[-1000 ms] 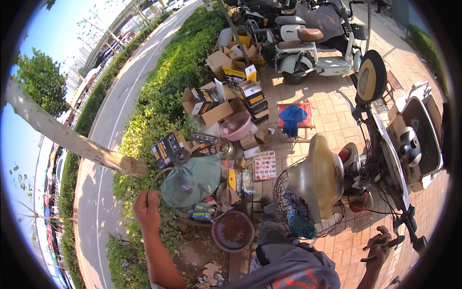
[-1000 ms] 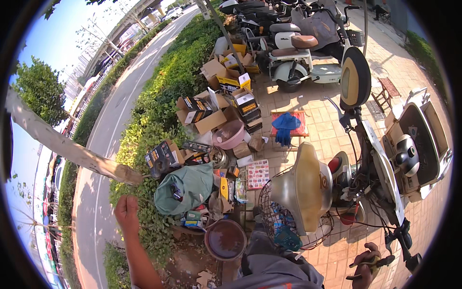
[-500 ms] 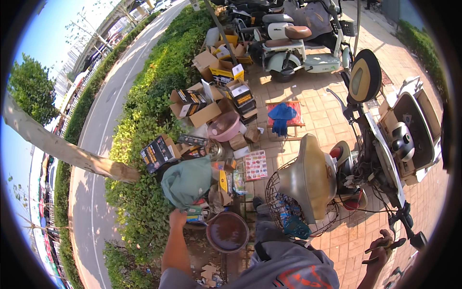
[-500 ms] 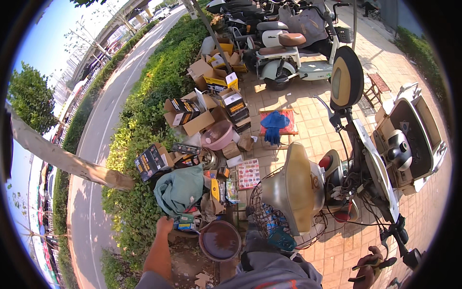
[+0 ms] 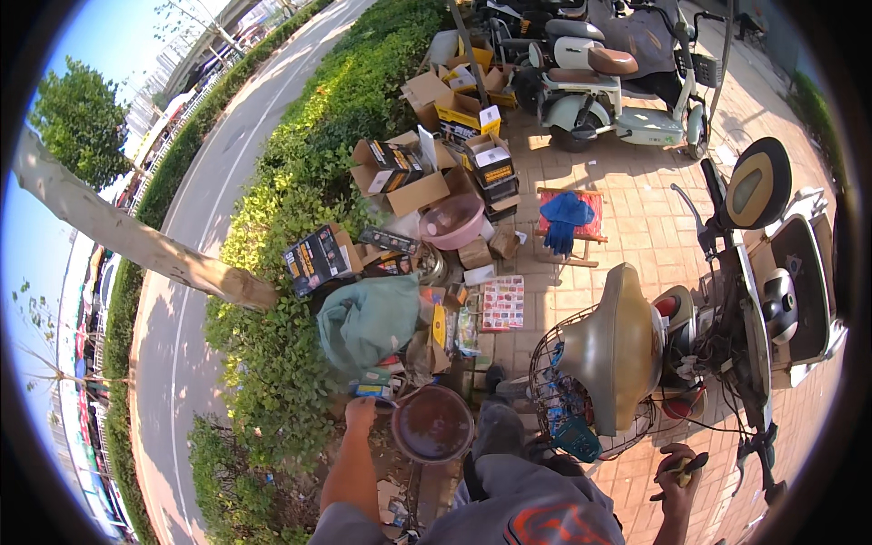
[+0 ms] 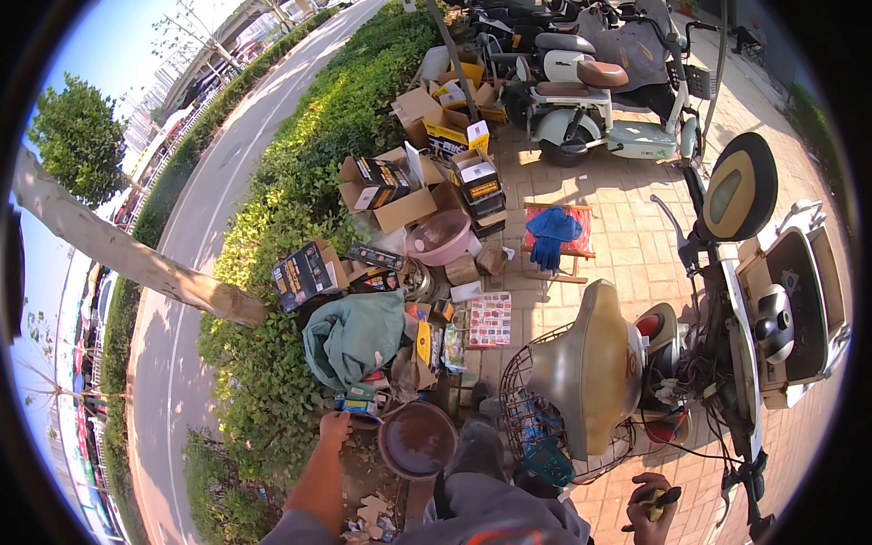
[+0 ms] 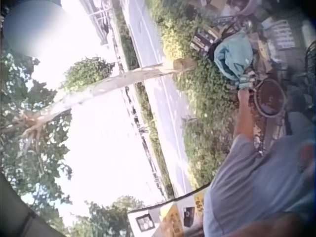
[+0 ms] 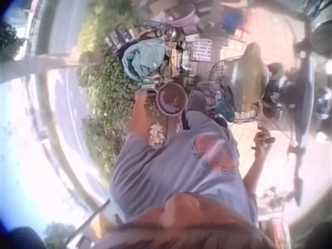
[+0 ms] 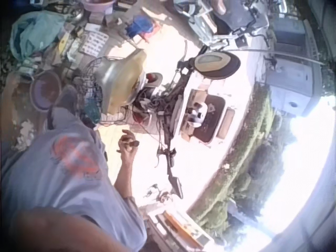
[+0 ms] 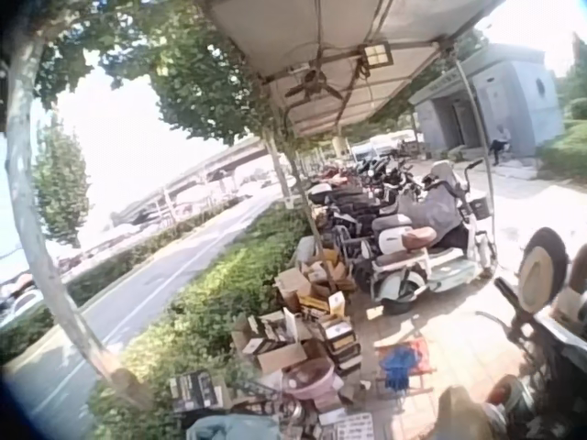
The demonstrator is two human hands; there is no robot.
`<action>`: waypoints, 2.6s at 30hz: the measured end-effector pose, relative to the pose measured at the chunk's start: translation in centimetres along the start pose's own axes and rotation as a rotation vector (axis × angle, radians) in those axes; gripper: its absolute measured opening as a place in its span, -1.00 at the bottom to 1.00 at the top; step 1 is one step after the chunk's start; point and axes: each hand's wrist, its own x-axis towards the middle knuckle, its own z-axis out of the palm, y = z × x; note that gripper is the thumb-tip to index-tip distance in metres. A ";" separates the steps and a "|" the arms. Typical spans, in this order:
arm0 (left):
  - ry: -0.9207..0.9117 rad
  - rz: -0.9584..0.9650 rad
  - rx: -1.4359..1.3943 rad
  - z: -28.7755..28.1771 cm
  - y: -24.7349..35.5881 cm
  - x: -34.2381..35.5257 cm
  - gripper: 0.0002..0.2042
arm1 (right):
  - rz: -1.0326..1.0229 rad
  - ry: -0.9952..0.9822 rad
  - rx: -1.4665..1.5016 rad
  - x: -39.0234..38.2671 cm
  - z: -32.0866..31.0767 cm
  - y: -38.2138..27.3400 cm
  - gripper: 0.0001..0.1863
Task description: The person works on the front handlebar area of a parked scooter, using pliers to strip and twist wires and repeatedly testing the controls. The person also briefly reaches into a nearby pile of boxes and bags to retrieve items before returning to the scooter.
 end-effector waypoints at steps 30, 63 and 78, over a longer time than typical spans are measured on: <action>-0.099 0.121 0.288 1.3 -3.1 48.1 -0.65 | 0.621 -0.659 -0.590 14.9 36.2 -5.8 -0.60; -1.249 0.993 0.215 13.9 28.5 -8.8 -0.72 | 0.124 0.485 -0.158 -3.3 16.4 -3.0 -0.63; -1.304 0.680 -0.041 16.5 19.3 -35.8 -0.80 | -0.060 0.068 -0.443 7.3 2.0 8.3 -0.46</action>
